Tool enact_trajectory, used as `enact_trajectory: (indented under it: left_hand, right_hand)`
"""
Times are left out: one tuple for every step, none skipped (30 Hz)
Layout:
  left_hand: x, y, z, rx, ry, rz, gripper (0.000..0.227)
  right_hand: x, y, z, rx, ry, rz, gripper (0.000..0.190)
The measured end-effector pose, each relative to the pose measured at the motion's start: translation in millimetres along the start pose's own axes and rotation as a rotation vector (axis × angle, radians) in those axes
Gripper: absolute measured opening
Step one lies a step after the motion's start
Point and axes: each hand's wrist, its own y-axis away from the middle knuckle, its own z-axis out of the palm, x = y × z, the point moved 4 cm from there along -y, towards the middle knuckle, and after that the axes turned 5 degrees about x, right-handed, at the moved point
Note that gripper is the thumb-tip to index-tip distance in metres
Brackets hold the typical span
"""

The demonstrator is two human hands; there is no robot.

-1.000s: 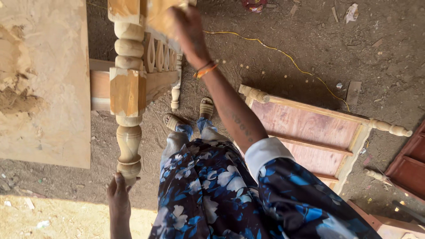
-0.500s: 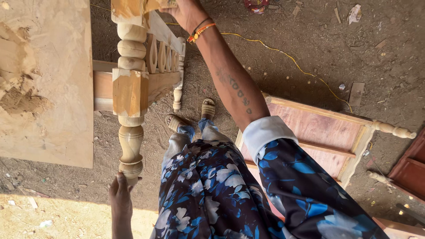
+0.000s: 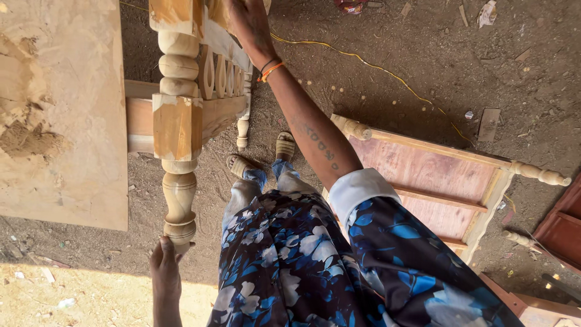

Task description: The person scoops wood filler from a board and applies it to the joints and surfaces of a wooden bed frame using a small wooden spreader. The person works on the headboard and footboard, smoothing the filler into the wood grain.

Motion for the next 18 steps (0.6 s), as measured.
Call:
enact_trajectory:
  left_hand:
    - [-0.3, 1.1, -0.9, 0.007, -0.012, -0.004, 0.059]
    - [1.6, -1.0, 0.8, 0.006, 0.015, 0.008, 0.059]
    - [3.8, -3.9, 2.8, 0.005, 0.042, 0.02, 0.06]
    - [3.5, -2.2, 3.6, 0.007, 0.067, 0.025, 0.061]
    - [2.8, -0.8, 4.8, 0.006, 0.06, 0.032, 0.061]
    - [2.4, -0.2, 4.7, 0.005, 0.05, 0.037, 0.061]
    - [1.7, 1.4, 4.6, 0.005, 0.041, 0.043, 0.062]
    - [1.7, 2.4, 3.6, 0.008, 0.031, 0.037, 0.062]
    - [1.6, 4.5, 3.0, 0.011, 0.022, 0.031, 0.063]
    - [4.0, 2.1, 3.5, 0.007, 0.012, 0.031, 0.063]
    - [6.7, 0.7, 2.8, 0.009, 0.02, 0.029, 0.063]
    - [7.7, 2.0, 4.2, 0.008, 0.032, 0.024, 0.063]
    - [8.8, 1.4, 6.1, 0.008, 0.043, 0.019, 0.063]
    - [9.1, 1.7, 6.7, -0.009, 0.037, 0.02, 0.064]
    - [9.3, 0.5, 6.8, -0.026, 0.03, 0.022, 0.064]
    - [9.0, 2.9, 3.1, -0.038, 0.018, 0.021, 0.065]
    - [7.2, 5.9, 0.1, -0.037, 0.018, 0.011, 0.065]
    - [6.4, 4.0, 0.2, -0.038, 0.022, 0.008, 0.066]
  right_hand:
    - [1.1, 2.5, 6.0, 0.037, 0.032, 0.015, 0.05]
    - [1.4, 3.2, 11.6, 0.039, 0.08, 0.026, 0.047]
    - [0.1, 3.8, 18.3, 0.041, 0.127, 0.038, 0.045]
    - [-1.3, 7.3, 26.2, 0.04, 0.174, 0.056, 0.043]
    - [-6.5, 12.1, 33.1, 0.07, 0.195, 0.008, 0.028]
    - [-13.3, 17.7, 42.4, 0.1, 0.215, -0.038, 0.027]
    - [-21.0, 28.6, 48.7, 0.131, 0.234, -0.084, 0.04]
    - [-32.2, 41.9, 52.8, 0.131, 0.226, -0.195, 0.032]
    - [-43.9, 55.4, 54.2, 0.127, 0.215, -0.306, 0.024]
    - [-55.2, 67.1, 50.6, 0.124, 0.204, -0.421, 0.017]
    - [-53.2, 82.0, 44.2, -0.025, 0.167, -0.229, 0.03]
    - [-49.5, 93.7, 29.4, -0.187, 0.126, -0.044, 0.044]
    - [-48.9, 91.1, 11.6, -0.206, 0.102, 0.007, 0.044]
    - [-46.7, 88.3, -2.9, -0.234, 0.072, 0.061, 0.045]
    - [-43.2, 83.5, -15.0, -0.263, 0.041, 0.116, 0.046]
    - [-46.4, 65.7, -23.1, -0.186, 0.047, -0.06, 0.041]
    - [-49.1, 47.3, -29.7, -0.115, 0.051, -0.238, 0.037]
    - [-49.2, 31.0, -30.4, -0.122, 0.129, -0.363, 0.034]
